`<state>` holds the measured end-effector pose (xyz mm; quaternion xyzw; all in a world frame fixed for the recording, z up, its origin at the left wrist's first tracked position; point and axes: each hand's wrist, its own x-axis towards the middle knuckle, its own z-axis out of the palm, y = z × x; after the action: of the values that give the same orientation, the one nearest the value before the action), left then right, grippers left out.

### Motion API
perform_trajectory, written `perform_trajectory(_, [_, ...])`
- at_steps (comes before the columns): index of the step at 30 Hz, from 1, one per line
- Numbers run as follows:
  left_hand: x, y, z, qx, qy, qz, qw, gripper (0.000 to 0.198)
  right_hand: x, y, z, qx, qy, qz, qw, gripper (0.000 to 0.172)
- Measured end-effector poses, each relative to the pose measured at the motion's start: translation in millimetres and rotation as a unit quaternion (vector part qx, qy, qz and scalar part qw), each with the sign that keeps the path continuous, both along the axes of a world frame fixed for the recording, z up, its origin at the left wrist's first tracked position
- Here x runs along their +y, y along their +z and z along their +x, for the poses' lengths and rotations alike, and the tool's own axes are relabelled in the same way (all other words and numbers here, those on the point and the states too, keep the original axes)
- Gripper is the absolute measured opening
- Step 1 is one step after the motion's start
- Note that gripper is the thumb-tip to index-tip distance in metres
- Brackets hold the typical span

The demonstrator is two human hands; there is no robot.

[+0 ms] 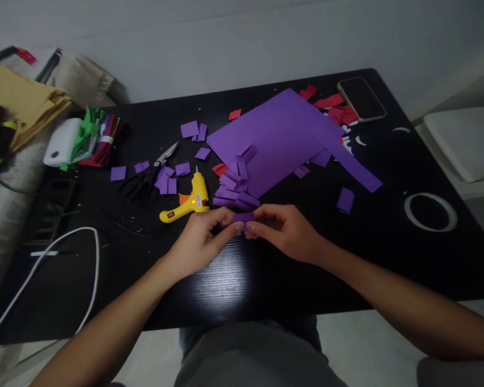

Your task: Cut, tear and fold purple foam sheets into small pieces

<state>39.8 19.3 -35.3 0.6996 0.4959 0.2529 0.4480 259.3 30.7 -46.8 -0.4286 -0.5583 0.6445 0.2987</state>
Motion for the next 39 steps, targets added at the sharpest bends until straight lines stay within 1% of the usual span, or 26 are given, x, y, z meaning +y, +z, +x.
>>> perform_trajectory(8, [2.4,0.8,-1.5,0.009,0.003,0.002,1.000,0.033,-0.1,1.5,0.3,-0.014,0.007,0.012,1.000,0.026])
perform_trajectory(15, [5.9,7.1,-3.2,0.014,-0.041,-0.010,0.999,0.028,1.0,-1.0,0.2,0.001,0.021,-0.014,1.000,0.022])
perform_trajectory(26, [2.6,3.9,-2.2,0.003,-0.027,-0.032,0.999,0.029,1.1,0.1,0.9,0.008,0.020,-0.029,0.999,0.022])
perform_trajectory(31, [1.4,3.9,-1.9,-0.003,-0.043,-0.034,0.998,0.028,0.7,-0.6,0.6,0.008,0.021,-0.015,1.000,0.018])
perform_trajectory(35, [1.1,4.5,-1.8,0.008,-0.060,-0.028,0.998,0.029,1.1,0.2,-0.2,-0.004,0.013,0.015,1.000,0.023])
perform_trajectory(39, [2.2,4.3,-2.2,0.015,-0.052,-0.008,0.998,0.031,1.2,1.8,-0.8,-0.028,0.010,0.027,0.999,0.027])
